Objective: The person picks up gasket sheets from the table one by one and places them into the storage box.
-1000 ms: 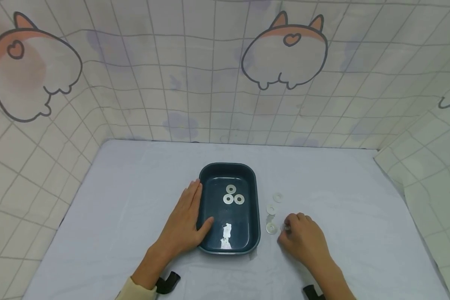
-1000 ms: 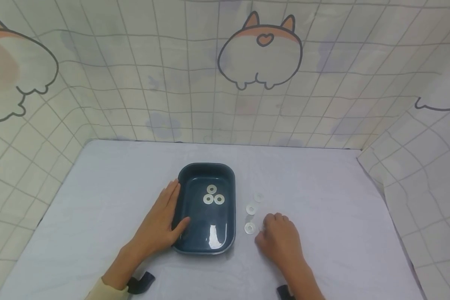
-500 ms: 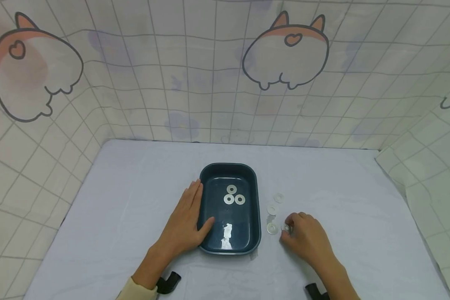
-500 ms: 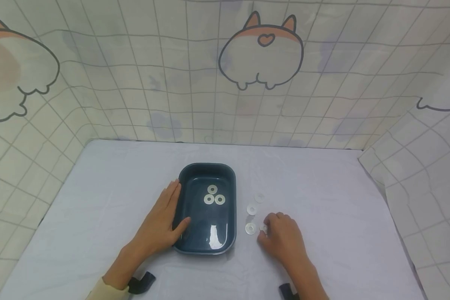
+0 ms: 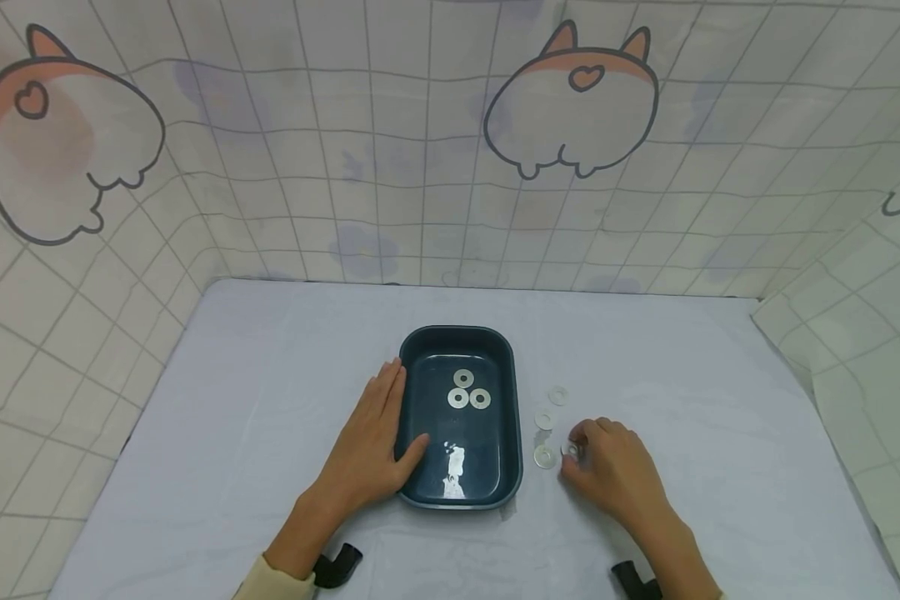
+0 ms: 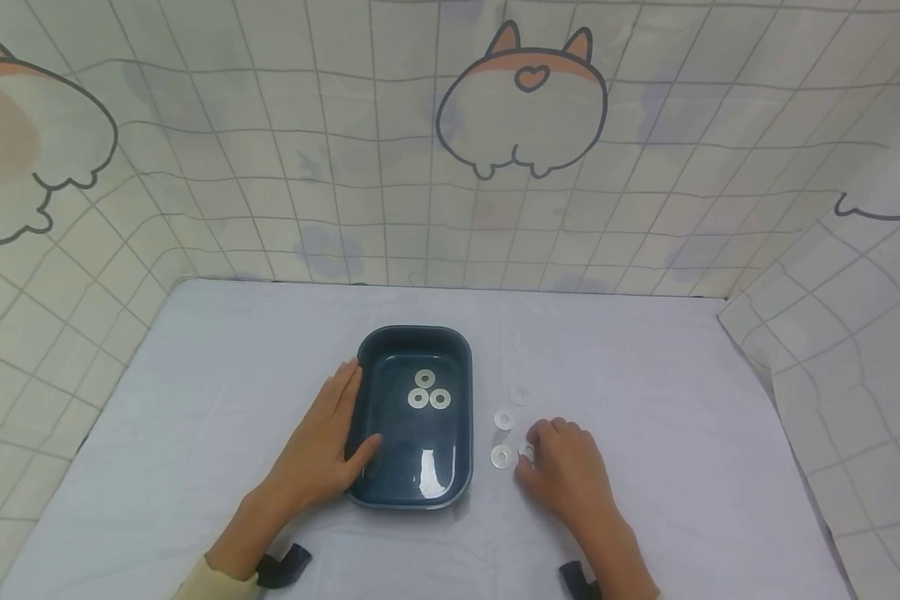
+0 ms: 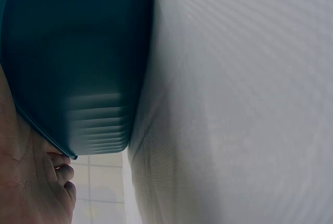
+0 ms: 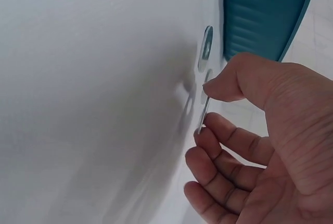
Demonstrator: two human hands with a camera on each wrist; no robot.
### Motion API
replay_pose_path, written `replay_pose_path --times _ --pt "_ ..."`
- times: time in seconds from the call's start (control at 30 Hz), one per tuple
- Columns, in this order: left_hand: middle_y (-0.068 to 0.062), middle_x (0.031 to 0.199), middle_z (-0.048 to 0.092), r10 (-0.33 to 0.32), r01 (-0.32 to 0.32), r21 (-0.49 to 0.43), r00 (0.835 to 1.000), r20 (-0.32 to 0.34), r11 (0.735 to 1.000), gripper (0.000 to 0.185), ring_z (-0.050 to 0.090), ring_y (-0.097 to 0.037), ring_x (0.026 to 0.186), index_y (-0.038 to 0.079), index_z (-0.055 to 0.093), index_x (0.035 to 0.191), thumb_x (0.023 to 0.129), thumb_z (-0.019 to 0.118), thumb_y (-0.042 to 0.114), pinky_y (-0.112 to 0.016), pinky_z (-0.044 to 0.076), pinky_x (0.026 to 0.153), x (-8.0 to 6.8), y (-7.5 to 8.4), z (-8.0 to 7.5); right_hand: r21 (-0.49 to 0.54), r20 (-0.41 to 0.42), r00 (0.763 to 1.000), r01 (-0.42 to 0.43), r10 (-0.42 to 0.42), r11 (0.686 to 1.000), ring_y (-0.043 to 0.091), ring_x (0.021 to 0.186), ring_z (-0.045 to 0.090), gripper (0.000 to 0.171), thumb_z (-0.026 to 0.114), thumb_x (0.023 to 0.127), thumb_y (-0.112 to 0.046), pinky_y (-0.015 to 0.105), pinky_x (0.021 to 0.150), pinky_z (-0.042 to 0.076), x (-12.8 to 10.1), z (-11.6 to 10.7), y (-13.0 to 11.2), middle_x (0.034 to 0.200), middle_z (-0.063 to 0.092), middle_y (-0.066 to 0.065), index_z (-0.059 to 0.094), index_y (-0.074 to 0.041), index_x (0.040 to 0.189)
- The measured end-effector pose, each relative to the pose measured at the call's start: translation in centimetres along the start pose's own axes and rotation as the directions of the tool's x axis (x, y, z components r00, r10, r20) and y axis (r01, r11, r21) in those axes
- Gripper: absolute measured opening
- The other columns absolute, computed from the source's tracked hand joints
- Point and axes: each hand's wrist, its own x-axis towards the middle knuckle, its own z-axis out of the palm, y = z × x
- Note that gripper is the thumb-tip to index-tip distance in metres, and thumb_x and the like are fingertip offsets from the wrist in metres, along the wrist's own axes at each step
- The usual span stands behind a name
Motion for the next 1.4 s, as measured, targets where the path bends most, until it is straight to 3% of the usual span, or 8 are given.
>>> replay_pose_path --times 0.87,1.4 --pt "-0.008 0.181 0.008 0.002 -0.002 0.007 1.000 -0.008 1.000 0.094 0.013 -0.026 0.169 0.003 0.014 0.170 0.101 0.059 0.048 -0.049 0.021 0.137 0.0 0.1 0.0 0.045 -0.046 0.995 0.087 -0.085 0.995 0.015 0.074 0.052 0.018 0.083 0.080 -0.015 0.032 0.068 0.049 1.3 -0.8 -0.7 0.081 0.069 0.003 0.077 -0.006 0.095" --pt "-0.011 0.181 0.011 -0.003 0.003 0.010 1.000 -0.005 1.000 0.094 0.014 -0.027 0.169 0.002 0.015 0.169 0.100 0.059 0.048 -0.049 0.021 0.137 0.0 0.1 0.0 0.031 -0.054 0.989 0.142 -0.140 0.989 0.017 0.078 0.057 0.021 0.083 0.081 -0.015 0.036 0.073 0.055 1.9 -1.8 -1.2 0.085 0.072 0.005 0.077 -0.005 0.098"
